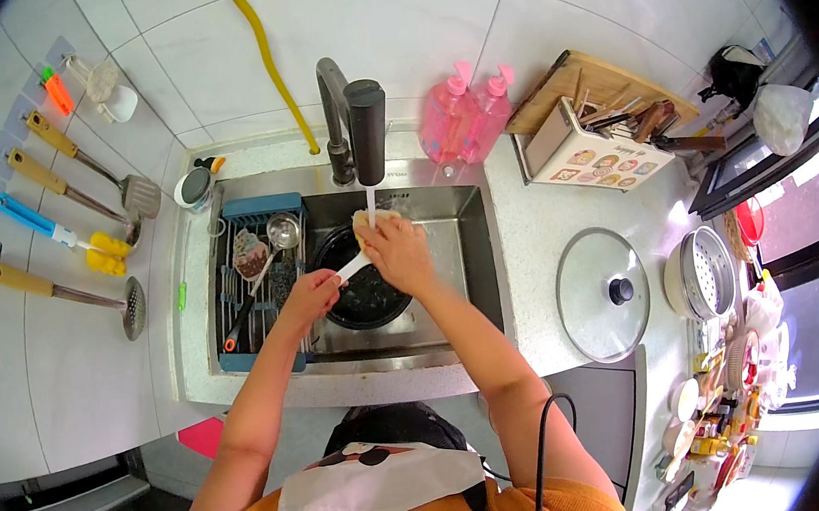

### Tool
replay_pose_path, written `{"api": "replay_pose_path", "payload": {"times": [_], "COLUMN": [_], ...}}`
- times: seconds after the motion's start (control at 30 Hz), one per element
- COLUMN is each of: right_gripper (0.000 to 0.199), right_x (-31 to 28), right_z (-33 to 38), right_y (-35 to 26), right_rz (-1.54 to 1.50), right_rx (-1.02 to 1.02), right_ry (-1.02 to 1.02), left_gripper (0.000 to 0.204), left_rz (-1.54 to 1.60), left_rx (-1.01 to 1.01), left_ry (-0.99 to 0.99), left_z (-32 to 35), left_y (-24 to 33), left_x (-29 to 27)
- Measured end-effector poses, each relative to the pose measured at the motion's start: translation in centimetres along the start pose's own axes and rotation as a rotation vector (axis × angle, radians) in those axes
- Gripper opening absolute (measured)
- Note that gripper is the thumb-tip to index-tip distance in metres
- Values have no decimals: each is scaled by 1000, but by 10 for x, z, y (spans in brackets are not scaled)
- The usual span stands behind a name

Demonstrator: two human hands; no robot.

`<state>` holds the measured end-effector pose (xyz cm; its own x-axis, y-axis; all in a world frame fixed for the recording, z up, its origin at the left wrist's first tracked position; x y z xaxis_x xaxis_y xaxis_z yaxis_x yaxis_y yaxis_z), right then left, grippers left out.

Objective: The person serves cooked green vegetables from a wok into a bowl using a ladle. They then wash the ladle and a pot in the sink using a yellow sponge and running water. Finally, they dry the pot with a white paper towel.

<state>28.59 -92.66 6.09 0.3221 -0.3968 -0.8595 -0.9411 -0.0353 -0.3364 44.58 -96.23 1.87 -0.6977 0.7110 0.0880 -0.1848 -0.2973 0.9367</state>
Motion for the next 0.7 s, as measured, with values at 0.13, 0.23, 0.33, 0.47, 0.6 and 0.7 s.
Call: {"api": "replay_pose_path", "payload": {"times": [0.13,0.23,0.33,0.47,0.6,0.7], "right_gripper": [32,35,38,41,41,41], "right_x": [36,74,90,90,88,89], "right_z": [-7,2,16,30,23,9], "right_y": [52,79,95,91,83,76], "right_rz": [8,-405,-804,-1334,-1461,-1602], "right_rx": [68,320,648,998,1096,1046], "right_ry": [-46,-347,-676,-852,-711,-632], "left_gripper": [19,18,17,16,20,30], "left_rz": [-4,-114,-179,-273,-486,-819], "left_rx": [16,72,127,157,299,225], "left_ry": [5,91,100,130,230,135], "left_z": [1,-3,-1,1,4,2], "left_y": [1,-8,-5,12,28,29], "left_x": [2,-9,-22,-30,-32,-29]}}
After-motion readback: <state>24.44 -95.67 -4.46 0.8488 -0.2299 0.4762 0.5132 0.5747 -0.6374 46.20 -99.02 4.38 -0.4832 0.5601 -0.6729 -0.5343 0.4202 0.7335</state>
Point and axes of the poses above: each hand's wrist, its own z-axis away from the middle knuckle, its own x-axis out of the palm, y = z × x, the point moved 6 cm from there along -z, towards the middle knuckle, and after that the axes turned 3 degrees about x, right-handed, at the moved point
